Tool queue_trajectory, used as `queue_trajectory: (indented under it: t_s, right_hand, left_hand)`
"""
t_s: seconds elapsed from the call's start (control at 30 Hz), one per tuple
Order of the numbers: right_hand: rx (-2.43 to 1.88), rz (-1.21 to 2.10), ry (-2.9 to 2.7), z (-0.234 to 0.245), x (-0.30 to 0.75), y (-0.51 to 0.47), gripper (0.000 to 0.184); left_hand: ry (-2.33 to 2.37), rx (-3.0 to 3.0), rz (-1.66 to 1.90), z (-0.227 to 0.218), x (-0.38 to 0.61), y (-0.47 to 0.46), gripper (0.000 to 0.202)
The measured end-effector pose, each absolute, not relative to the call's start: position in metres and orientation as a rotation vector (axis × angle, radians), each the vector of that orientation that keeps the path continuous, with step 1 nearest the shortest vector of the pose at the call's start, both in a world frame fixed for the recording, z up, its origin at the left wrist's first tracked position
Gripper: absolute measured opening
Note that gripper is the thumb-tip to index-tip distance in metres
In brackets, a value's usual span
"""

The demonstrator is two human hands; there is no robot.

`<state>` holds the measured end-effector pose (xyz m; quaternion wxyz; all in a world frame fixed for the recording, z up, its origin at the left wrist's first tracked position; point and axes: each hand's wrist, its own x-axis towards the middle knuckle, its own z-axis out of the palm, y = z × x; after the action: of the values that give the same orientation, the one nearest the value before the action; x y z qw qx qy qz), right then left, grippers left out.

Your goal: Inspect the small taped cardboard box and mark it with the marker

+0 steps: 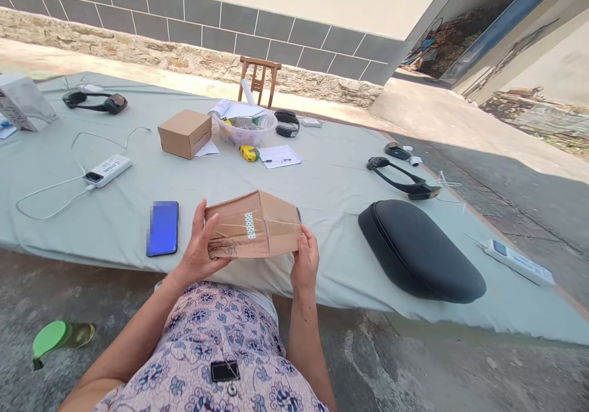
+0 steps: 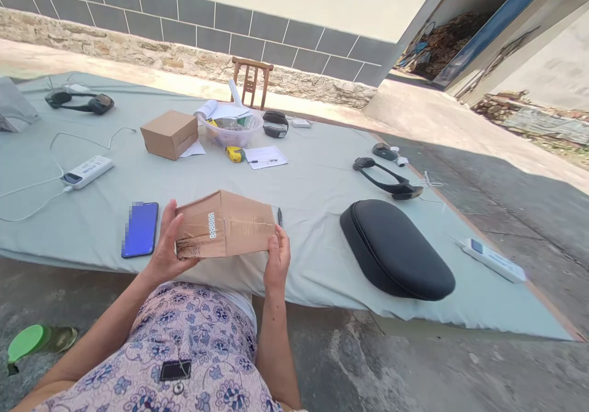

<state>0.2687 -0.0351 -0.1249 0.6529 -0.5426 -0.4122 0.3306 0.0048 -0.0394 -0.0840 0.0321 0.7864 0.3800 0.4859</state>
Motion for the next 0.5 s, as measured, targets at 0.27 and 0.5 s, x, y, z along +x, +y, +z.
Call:
queue_trajectory:
  t_s: [0.27,0.5]
  right_hand:
    - [-1.221,0.858,-0.944,-0.140,0.247,-0.042,0.060]
    - [-1.303,0.847,-1.042,-0.145,0.258,-0.056,0.058]
  left_hand:
    - [1.264,1.838,1.394,-0.088,-0.001,-0.037,0.121]
    - [1.102,1.748,1.318,-0.070,0.004,-0.051,0.093]
